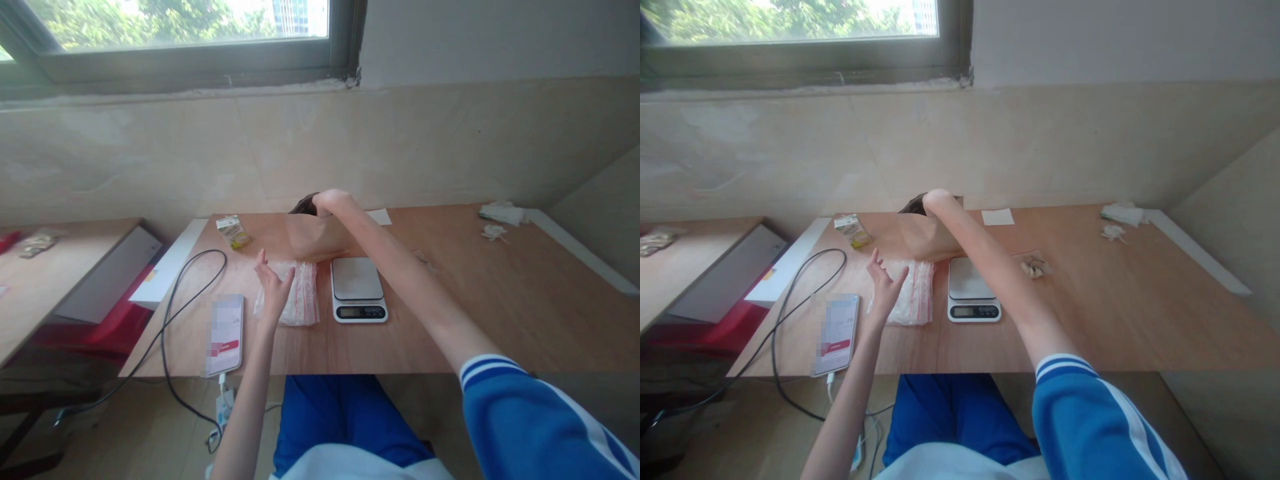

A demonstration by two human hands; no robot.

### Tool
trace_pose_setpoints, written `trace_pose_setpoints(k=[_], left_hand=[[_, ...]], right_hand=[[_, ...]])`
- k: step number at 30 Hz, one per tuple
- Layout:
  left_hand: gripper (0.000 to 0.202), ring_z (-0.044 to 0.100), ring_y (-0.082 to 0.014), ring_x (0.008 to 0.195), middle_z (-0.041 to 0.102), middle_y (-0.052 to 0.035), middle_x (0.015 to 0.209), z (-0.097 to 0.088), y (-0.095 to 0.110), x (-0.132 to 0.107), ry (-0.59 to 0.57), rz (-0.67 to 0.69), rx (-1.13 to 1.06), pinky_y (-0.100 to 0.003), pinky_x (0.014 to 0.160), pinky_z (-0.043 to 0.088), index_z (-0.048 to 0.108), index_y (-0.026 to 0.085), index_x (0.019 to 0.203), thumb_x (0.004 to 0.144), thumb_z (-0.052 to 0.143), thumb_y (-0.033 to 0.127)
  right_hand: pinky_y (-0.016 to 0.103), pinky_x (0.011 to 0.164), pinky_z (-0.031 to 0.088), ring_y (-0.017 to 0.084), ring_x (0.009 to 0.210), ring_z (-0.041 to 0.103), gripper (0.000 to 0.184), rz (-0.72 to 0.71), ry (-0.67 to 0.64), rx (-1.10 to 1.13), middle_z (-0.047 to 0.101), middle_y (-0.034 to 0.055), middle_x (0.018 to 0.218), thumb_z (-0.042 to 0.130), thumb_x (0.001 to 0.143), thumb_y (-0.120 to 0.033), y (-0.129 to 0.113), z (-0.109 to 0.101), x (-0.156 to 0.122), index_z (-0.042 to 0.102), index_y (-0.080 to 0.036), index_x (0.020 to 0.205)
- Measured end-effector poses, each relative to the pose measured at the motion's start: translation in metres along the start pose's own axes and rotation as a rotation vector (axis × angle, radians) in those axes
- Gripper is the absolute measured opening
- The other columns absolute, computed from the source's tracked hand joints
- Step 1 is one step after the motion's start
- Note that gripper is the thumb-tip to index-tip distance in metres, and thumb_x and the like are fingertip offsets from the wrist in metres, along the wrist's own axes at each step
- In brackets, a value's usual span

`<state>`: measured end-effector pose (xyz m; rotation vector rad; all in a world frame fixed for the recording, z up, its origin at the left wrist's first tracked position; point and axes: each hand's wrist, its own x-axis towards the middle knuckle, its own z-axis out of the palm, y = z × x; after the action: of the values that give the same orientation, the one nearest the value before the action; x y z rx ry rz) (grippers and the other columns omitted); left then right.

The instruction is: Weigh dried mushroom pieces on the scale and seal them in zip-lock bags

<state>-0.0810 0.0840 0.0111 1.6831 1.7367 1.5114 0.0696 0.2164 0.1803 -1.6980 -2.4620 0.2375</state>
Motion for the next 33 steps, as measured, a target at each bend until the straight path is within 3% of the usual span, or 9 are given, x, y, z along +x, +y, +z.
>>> trace_pose_setpoints(k=[2, 6, 12, 15, 19, 25, 29, 33], left_hand=[[0.088, 0.022, -0.0305, 0.134, 0.023, -0.0222, 0.141, 0.015, -0.004, 0.014, 0.047, 0.034, -0.01, -0.047, 0.108, 0.024, 0.015, 0.012, 0.138, 0.069, 0.065, 0.035], [0.086, 0.02, -0.0288, 0.136, 0.018, -0.0218, 0.145, 0.035, -0.004, 0.035, 0.063, 0.033, -0.069, -0.044, 0.111, 0.019, 0.014, 0.013, 0.138, 0.072, 0.064, 0.038], [0.063, 0.039, -0.0255, 0.126, 0.037, -0.0217, 0.134, 0.053, 0.0, 0.042, 0.009, -0.007, -0.156, -0.041, 0.104, 0.032, 0.029, 0.011, 0.129, 0.08, 0.055, 0.04], [0.046, 0.049, -0.0241, 0.115, 0.046, -0.019, 0.125, 0.056, 0.0, 0.039, -0.05, -0.069, -0.182, -0.041, 0.096, 0.039, 0.037, 0.014, 0.12, 0.083, 0.049, 0.039], [0.036, 0.054, -0.0231, 0.107, 0.051, -0.0172, 0.118, 0.057, 0.0, 0.038, -0.064, -0.086, -0.172, -0.039, 0.091, 0.042, 0.04, 0.014, 0.113, 0.082, 0.049, 0.032], [0.035, 0.054, -0.0224, 0.106, 0.052, -0.0165, 0.117, 0.054, 0.001, 0.046, -0.104, -0.099, -0.151, -0.039, 0.09, 0.043, 0.041, 0.014, 0.111, 0.078, 0.048, 0.02], [0.035, 0.055, -0.0219, 0.104, 0.054, -0.0149, 0.114, 0.052, 0.002, 0.054, -0.126, -0.134, -0.162, -0.041, 0.092, 0.042, 0.043, 0.014, 0.109, 0.075, 0.051, 0.018], [0.034, 0.054, -0.0218, 0.106, 0.054, -0.0155, 0.115, 0.044, 0.015, 0.062, -0.079, -0.139, -0.17, -0.039, 0.093, 0.042, 0.044, 0.014, 0.109, 0.076, 0.05, 0.019]], right_hand=[[0.038, 0.083, 0.046, 0.025, 0.101, 0.058, 0.029, -0.031, -0.126, -0.022, 0.067, 0.0129, 0.103, 0.06, 0.076, -0.028, 0.001, -0.002, -0.003, 0.067, -0.008, 0.096], [0.032, 0.077, 0.049, 0.025, 0.094, 0.062, 0.034, -0.112, -0.318, -0.124, 0.068, 0.0113, 0.101, 0.068, 0.066, -0.022, -0.001, -0.013, -0.017, 0.068, -0.012, 0.098], [0.022, 0.064, 0.046, 0.02, 0.086, 0.063, 0.03, -0.252, -0.298, -0.054, 0.068, 0.0085, 0.107, 0.062, 0.07, -0.022, 0.006, -0.018, -0.029, 0.068, -0.017, 0.099], [0.022, 0.058, 0.043, 0.018, 0.077, 0.062, 0.026, -0.236, -0.286, -0.029, 0.07, 0.0081, 0.098, 0.058, 0.074, -0.022, 0.006, -0.02, -0.035, 0.068, -0.016, 0.097], [0.024, 0.061, 0.041, 0.018, 0.075, 0.061, 0.022, -0.098, -0.122, -0.072, 0.069, 0.0137, 0.091, 0.053, 0.079, -0.019, -0.005, -0.032, -0.049, 0.068, -0.009, 0.092], [0.03, 0.083, 0.043, 0.022, 0.103, 0.054, 0.034, -0.121, 0.395, 0.152, 0.055, 0.0119, 0.115, 0.045, 0.089, -0.031, 0.0, -0.047, -0.091, 0.055, -0.014, 0.117], [0.031, 0.086, 0.045, 0.02, 0.105, 0.053, 0.034, -0.163, 0.561, 0.396, 0.054, 0.0087, 0.118, 0.043, 0.09, -0.035, 0.026, -0.009, -0.132, 0.051, -0.02, 0.119], [0.031, 0.086, 0.046, 0.018, 0.098, 0.057, 0.026, -0.172, 0.492, 0.545, 0.06, 0.0072, 0.106, 0.053, 0.084, -0.028, 0.052, 0.056, -0.158, 0.055, -0.02, 0.109]])
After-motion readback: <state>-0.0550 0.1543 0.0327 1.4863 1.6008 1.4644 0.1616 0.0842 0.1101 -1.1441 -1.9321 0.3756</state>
